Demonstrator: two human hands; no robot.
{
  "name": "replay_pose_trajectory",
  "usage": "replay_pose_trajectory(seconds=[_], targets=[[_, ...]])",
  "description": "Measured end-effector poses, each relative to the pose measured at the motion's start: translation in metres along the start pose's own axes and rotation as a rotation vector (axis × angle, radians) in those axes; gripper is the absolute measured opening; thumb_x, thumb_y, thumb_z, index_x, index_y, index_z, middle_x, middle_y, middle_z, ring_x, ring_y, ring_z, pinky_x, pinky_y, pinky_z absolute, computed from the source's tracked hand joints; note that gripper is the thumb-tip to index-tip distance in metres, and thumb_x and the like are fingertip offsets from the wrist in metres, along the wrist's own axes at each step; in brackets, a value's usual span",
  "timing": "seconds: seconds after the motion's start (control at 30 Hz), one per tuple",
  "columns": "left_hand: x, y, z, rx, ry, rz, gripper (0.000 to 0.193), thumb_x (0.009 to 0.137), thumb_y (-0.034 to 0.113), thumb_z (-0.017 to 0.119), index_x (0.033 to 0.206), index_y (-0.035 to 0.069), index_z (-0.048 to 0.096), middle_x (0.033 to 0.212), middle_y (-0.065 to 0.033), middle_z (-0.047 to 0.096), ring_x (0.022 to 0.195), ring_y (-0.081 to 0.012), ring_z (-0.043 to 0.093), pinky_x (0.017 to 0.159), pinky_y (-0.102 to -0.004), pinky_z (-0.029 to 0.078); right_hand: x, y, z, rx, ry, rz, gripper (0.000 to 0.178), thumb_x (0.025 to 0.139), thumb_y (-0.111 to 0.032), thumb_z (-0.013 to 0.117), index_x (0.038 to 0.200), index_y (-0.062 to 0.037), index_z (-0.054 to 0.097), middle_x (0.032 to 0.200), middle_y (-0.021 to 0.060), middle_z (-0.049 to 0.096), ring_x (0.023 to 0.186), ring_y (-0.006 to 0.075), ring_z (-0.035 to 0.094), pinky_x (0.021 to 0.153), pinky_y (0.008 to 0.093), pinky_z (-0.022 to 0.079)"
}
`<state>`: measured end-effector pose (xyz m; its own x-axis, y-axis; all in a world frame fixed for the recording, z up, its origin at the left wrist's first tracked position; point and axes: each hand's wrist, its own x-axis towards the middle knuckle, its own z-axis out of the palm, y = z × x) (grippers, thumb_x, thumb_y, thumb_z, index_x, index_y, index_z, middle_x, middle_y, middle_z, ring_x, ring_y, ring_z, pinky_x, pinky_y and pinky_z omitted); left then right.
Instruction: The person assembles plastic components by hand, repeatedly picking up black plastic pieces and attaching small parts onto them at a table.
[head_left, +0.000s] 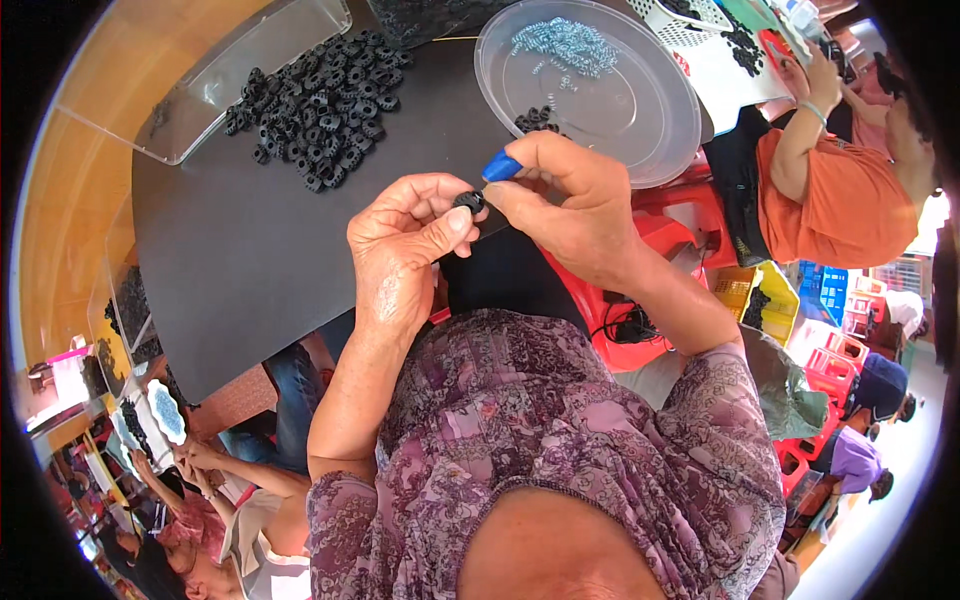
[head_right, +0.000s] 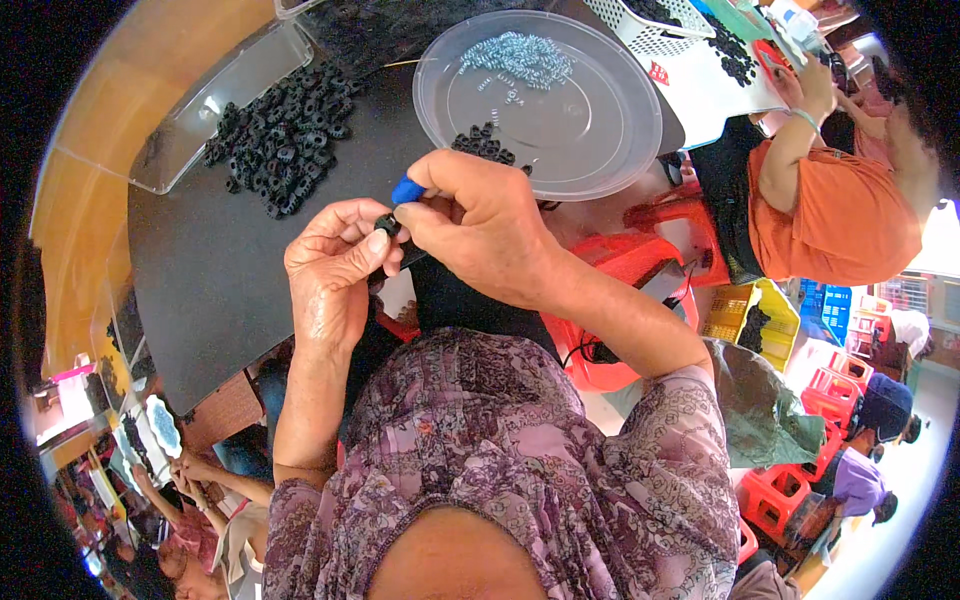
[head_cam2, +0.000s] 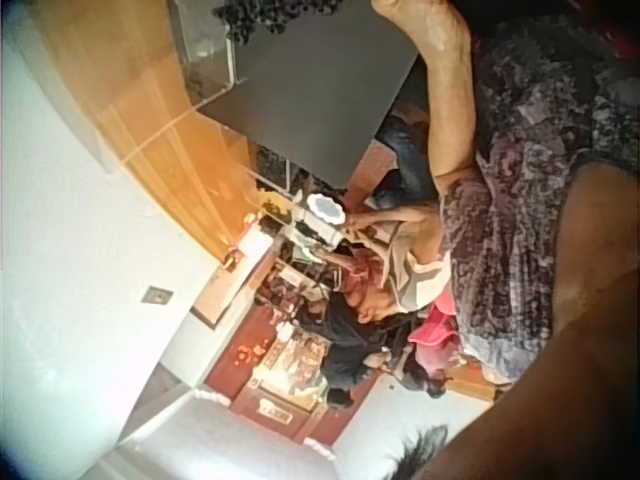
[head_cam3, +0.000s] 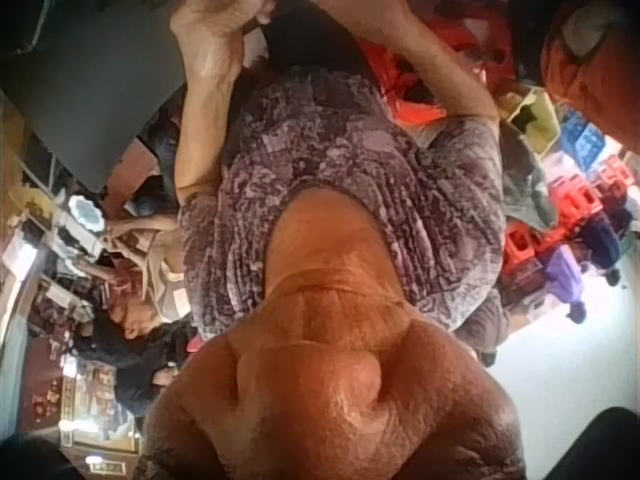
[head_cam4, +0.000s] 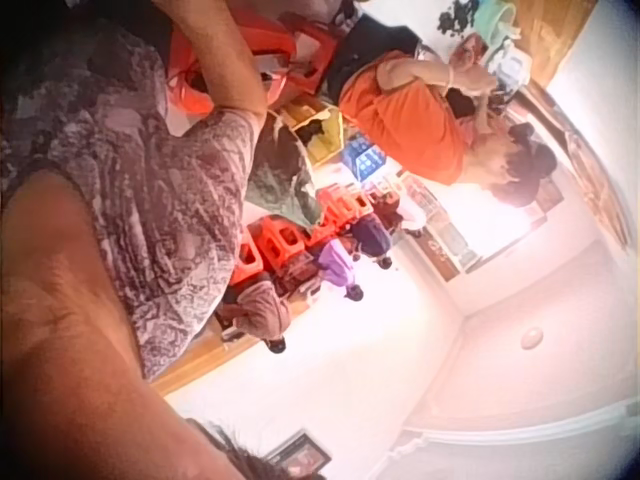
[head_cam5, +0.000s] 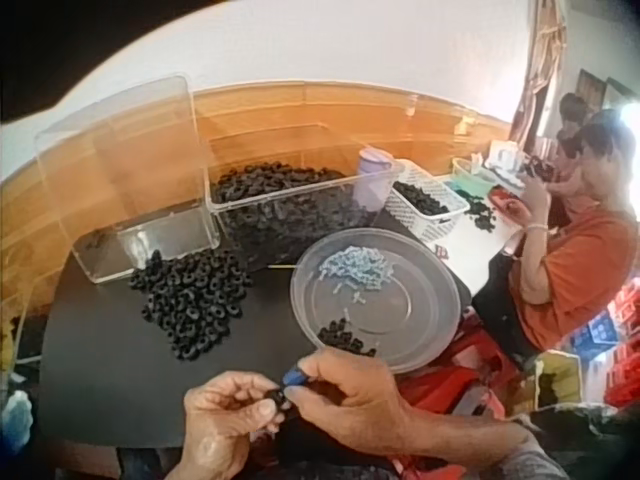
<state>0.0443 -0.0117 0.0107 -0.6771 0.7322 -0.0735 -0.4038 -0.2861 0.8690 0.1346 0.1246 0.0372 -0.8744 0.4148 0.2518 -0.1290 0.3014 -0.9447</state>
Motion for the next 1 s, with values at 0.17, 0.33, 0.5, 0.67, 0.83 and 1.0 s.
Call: replay_pose_trajectory(seconds=[0.17, 0.33, 0.5, 0.67, 0.83, 1.0], targets=[[0.002, -0.003, 0.002, -0.014, 0.006, -0.005, 0.018, 0.078, 0.000, 0.065, 0.095, -0.005, 0.060, 0.081, -0.0104, 0.064, 0.065, -0.0124, 0.058, 0.056, -0.0216, 0.047, 0.000, 0.005, -0.004, -0.145, 0.013, -0.106, 0.011, 0.076, 0.002, 0.064, 0.085, -0.0004, 0.060, 0.071, 0.0003, 0.056, 0.062, 0.0032, 0.049, 0.051, 0.0195, 0.039], [0.000, -0.009, 0.004, -0.054, 0.019, 0.005, 0.019, 0.079, -0.001, 0.065, 0.096, -0.005, 0.059, 0.083, -0.0111, 0.064, 0.066, -0.0130, 0.058, 0.056, -0.0225, 0.047, 0.000, 0.012, 0.000, -0.320, 0.094, -0.435, 0.015, 0.069, 0.004, 0.064, 0.079, 0.0003, 0.053, 0.065, 0.0111, 0.051, 0.058, 0.0286, 0.051, 0.052, 0.0365, 0.040], [-0.001, -0.013, 0.006, -0.045, 0.040, 0.015, 0.020, 0.077, -0.001, 0.066, 0.096, -0.005, 0.059, 0.080, -0.0084, 0.062, 0.063, -0.0126, 0.057, 0.056, -0.0226, 0.047, -0.005, 0.018, 0.004, -0.341, 0.142, -0.533, 0.018, 0.068, 0.004, 0.065, 0.081, -0.0002, 0.053, 0.066, 0.0105, 0.051, 0.060, 0.0282, 0.052, 0.054, 0.0376, 0.041], [-0.002, -0.017, 0.007, -0.045, 0.042, 0.016, 0.019, 0.077, -0.002, 0.065, 0.096, -0.005, 0.059, 0.080, -0.0085, 0.062, 0.063, -0.0121, 0.056, 0.055, -0.0221, 0.046, -0.010, 0.022, 0.002, -0.366, 0.107, -0.612, 0.021, 0.070, 0.005, 0.067, 0.088, 0.0012, 0.056, 0.074, 0.0113, 0.056, 0.060, 0.0244, 0.053, 0.051, 0.0330, 0.042], [-0.002, -0.017, 0.014, -0.036, 0.057, 0.010, 0.019, 0.078, -0.003, 0.064, 0.096, -0.006, 0.059, 0.080, -0.0084, 0.062, 0.063, -0.0120, 0.055, 0.055, -0.0226, 0.045, -0.016, 0.021, -0.001, -0.421, 0.099, -0.612, 0.026, 0.067, 0.006, 0.068, 0.090, 0.0021, 0.056, 0.079, 0.0121, 0.055, 0.061, 0.0240, 0.053, 0.051, 0.0320, 0.042], [0.002, -0.017, 0.020, -0.029, 0.040, 0.003, 0.018, 0.078, -0.002, 0.064, 0.096, -0.005, 0.060, 0.080, -0.0090, 0.062, 0.063, -0.0120, 0.055, 0.055, -0.0227, 0.045, -0.020, 0.013, -0.004, -0.551, 0.089, -0.540, 0.020, 0.063, -0.001, 0.064, 0.082, -0.0015, 0.056, 0.072, 0.0089, 0.049, 0.064, 0.0257, 0.050, 0.054, 0.0347, 0.043]])
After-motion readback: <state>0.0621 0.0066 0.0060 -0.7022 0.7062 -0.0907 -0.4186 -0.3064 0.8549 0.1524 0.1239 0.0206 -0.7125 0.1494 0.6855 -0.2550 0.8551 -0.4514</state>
